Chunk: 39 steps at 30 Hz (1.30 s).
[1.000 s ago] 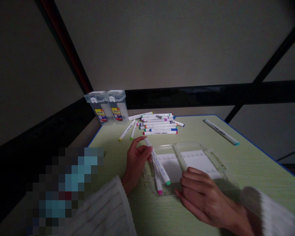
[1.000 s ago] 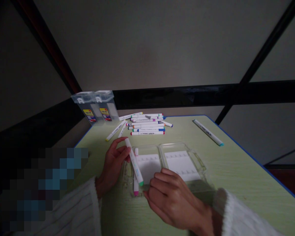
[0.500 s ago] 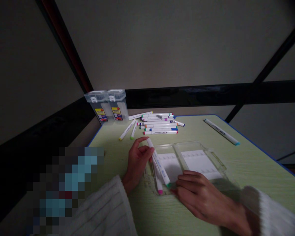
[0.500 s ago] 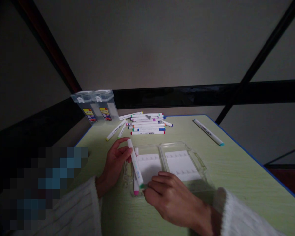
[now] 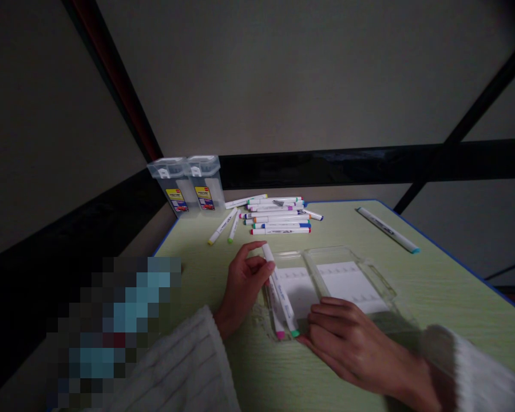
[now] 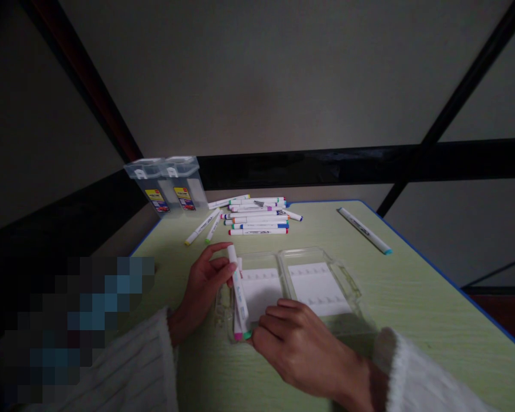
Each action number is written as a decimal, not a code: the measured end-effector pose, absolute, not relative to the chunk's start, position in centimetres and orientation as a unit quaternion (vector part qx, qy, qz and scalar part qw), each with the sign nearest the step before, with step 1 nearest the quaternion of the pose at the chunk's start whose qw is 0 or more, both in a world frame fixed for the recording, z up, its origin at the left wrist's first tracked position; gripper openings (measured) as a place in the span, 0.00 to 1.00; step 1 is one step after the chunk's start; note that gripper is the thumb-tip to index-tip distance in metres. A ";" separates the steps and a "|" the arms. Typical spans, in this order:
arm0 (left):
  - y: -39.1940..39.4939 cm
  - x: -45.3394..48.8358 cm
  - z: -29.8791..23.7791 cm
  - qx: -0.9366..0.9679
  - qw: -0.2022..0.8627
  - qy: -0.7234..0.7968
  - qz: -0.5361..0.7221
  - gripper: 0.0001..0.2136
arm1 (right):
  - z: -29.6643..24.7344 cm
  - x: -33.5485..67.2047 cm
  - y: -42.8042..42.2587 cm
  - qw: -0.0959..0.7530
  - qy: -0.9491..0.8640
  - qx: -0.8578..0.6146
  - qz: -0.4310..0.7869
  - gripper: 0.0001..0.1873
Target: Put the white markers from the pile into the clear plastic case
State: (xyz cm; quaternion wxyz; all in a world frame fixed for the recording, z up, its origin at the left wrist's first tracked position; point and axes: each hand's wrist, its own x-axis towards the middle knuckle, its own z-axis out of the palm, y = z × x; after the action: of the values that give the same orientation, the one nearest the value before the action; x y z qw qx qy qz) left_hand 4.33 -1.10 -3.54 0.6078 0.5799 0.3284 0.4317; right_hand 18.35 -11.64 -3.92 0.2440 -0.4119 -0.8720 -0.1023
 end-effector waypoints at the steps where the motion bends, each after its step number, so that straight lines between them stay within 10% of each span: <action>1: -1.1 4.3 -3.6 0.584 0.607 0.327 0.428 0.15 | -3.9 18.3 -11.7 0.244 -0.871 -0.412 -0.105 0.19; 39: -0.6 3.9 -6.0 0.787 0.292 0.402 0.365 0.12 | -3.6 18.3 -11.7 0.176 -0.874 -0.452 -0.013 0.11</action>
State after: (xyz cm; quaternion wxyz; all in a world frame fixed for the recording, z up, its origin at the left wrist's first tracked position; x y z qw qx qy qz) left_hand 3.85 -0.61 -6.00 0.2925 0.7869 0.4023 0.3652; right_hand 18.31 -11.69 -3.62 0.1757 -0.4525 -0.8742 -0.0132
